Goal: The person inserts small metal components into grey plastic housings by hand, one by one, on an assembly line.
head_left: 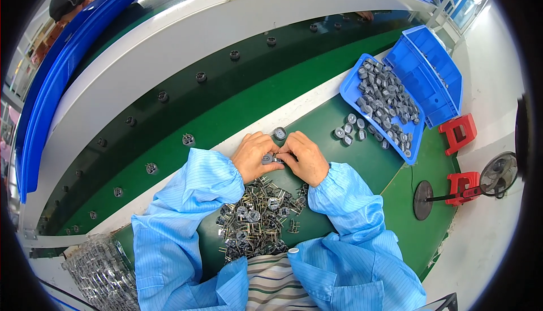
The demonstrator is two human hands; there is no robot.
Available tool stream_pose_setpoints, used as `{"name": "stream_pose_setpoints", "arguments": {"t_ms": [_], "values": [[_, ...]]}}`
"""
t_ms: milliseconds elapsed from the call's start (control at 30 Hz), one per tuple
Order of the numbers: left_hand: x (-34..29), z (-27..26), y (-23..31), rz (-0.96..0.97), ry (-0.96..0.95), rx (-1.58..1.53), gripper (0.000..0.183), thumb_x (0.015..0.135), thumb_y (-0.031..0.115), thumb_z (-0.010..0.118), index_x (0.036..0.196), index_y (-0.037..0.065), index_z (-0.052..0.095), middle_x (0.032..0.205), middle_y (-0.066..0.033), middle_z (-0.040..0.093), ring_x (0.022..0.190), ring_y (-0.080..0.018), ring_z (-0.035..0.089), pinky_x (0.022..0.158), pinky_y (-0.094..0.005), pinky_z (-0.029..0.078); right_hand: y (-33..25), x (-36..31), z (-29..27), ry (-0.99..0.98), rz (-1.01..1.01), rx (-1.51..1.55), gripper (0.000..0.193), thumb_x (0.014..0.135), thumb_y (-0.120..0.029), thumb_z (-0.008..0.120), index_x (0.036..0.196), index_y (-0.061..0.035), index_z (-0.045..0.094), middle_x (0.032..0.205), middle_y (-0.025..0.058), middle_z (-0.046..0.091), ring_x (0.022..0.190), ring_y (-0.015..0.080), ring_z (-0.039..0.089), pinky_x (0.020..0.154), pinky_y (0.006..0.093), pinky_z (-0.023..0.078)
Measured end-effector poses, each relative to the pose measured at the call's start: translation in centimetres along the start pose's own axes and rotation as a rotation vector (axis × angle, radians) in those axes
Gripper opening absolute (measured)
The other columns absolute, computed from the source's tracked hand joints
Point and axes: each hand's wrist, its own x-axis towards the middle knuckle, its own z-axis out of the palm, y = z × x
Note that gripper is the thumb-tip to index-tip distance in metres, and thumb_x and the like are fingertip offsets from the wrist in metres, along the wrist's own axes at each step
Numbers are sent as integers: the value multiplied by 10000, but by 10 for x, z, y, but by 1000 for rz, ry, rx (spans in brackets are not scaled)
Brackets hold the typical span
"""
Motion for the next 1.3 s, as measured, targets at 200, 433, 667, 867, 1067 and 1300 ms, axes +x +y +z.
{"name": "stream_pose_setpoints", "arguments": {"t_ms": [200, 433, 667, 867, 1067, 1300], "values": [[0, 3, -3, 14, 27, -11, 378, 745, 295, 902, 972, 87, 681, 831, -49, 582, 837, -259, 573, 804, -399, 431, 2, 0, 2, 17, -15, 7, 227, 772, 8, 803, 863, -28, 598, 827, 116, 579, 804, 313, 595, 678, 402, 487], [2, -3, -1, 4, 44, -45, 329, 746, 245, 903, 971, 85, 725, 797, -35, 558, 759, -205, 552, 721, -369, 445, -8, 2, -9, 6, 182, 31, 244, 796, -95, 830, 919, -37, 627, 861, 108, 607, 876, 306, 626, 737, 399, 510], [15, -58, -39, -349, 277, 99, 309, 741, 279, 886, 938, 93, 739, 806, -44, 613, 760, -244, 617, 691, -402, 482, -4, -4, -9, -412, -123, 293, 152, 824, -126, 848, 946, -92, 764, 962, 39, 710, 950, 239, 623, 862, 402, 498], [5, -59, -54, -525, 245, 372, 373, 784, 252, 859, 1115, 148, 721, 1089, -42, 627, 1091, -267, 573, 917, -461, 412, -2, -3, -6, -350, -112, 305, 67, 850, -168, 794, 873, -113, 763, 874, 16, 688, 883, 254, 620, 805, 407, 497], [13, -34, -13, 188, 60, 376, 515, 874, 77, 713, 1375, 184, 658, 1505, -56, 542, 1373, -314, 482, 1080, -480, 346, 8, -1, -22, -217, 62, -60, 97, 842, -125, 796, 867, -39, 758, 814, 81, 673, 824, 276, 637, 749, 403, 521], [5, -20, -11, 113, -46, -5, 368, 889, 56, 729, 1250, 126, 725, 1383, -67, 638, 1289, -255, 567, 1082, -443, 368, 14, -2, -38, -428, 230, 208, 147, 855, -254, 819, 861, -112, 783, 828, 77, 699, 806, 252, 674, 703, 399, 535]]}}
